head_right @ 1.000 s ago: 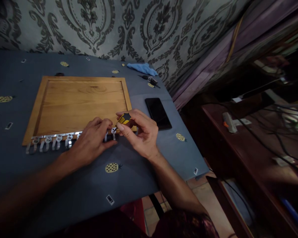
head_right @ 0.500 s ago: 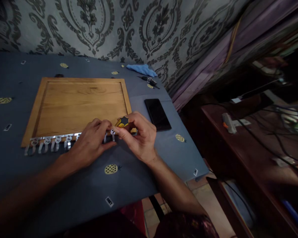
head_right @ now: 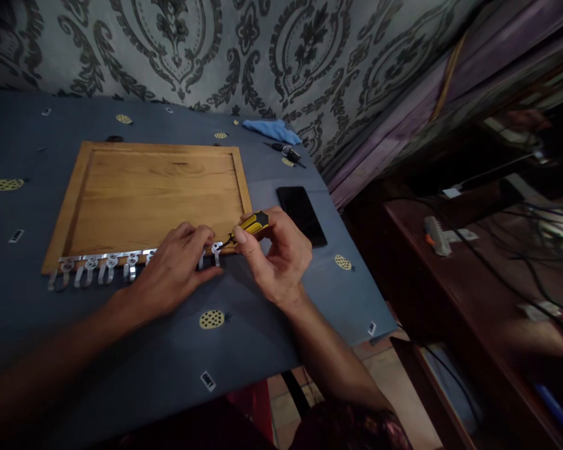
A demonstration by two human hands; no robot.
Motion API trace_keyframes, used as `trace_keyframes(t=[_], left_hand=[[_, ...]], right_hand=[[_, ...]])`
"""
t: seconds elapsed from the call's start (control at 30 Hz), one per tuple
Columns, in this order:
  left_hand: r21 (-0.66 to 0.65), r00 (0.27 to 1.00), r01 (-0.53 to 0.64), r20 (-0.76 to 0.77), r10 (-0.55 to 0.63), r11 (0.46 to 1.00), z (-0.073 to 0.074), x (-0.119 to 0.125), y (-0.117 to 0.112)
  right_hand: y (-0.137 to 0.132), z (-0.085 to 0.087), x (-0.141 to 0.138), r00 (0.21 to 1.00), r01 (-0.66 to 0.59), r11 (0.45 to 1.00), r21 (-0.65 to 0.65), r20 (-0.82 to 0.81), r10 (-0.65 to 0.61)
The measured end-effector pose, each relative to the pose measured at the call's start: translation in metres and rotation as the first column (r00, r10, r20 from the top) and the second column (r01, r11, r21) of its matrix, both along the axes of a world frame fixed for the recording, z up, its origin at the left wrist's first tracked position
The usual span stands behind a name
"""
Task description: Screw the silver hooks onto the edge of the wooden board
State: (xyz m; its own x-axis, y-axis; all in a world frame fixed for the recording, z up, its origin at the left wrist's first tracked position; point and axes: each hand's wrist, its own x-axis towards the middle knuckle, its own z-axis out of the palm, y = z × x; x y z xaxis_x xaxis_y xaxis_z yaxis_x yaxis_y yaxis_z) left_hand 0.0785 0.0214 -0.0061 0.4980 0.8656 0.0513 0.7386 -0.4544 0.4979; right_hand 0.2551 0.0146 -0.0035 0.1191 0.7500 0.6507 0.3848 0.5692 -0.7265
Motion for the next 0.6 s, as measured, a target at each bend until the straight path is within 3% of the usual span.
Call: trace_keyframes(t=[0.37, 0.6], left_hand=[[0.044, 1.000, 0.009, 0.005, -0.009, 0.999, -0.0037, -0.0005, 0.0003], [0.029, 0.999, 0.021, -0.027, -0.021, 0.999, -0.0001, 0.0005, 0.0004]], right_hand=[[0.0011, -0.0026, 0.0003, 0.999, -0.050, 0.998, -0.031, 0.006, 0.050], [-0.0005, 0.0067, 0.0036, 0.979, -0.203, 0.973, -0.110, 0.010, 0.206]])
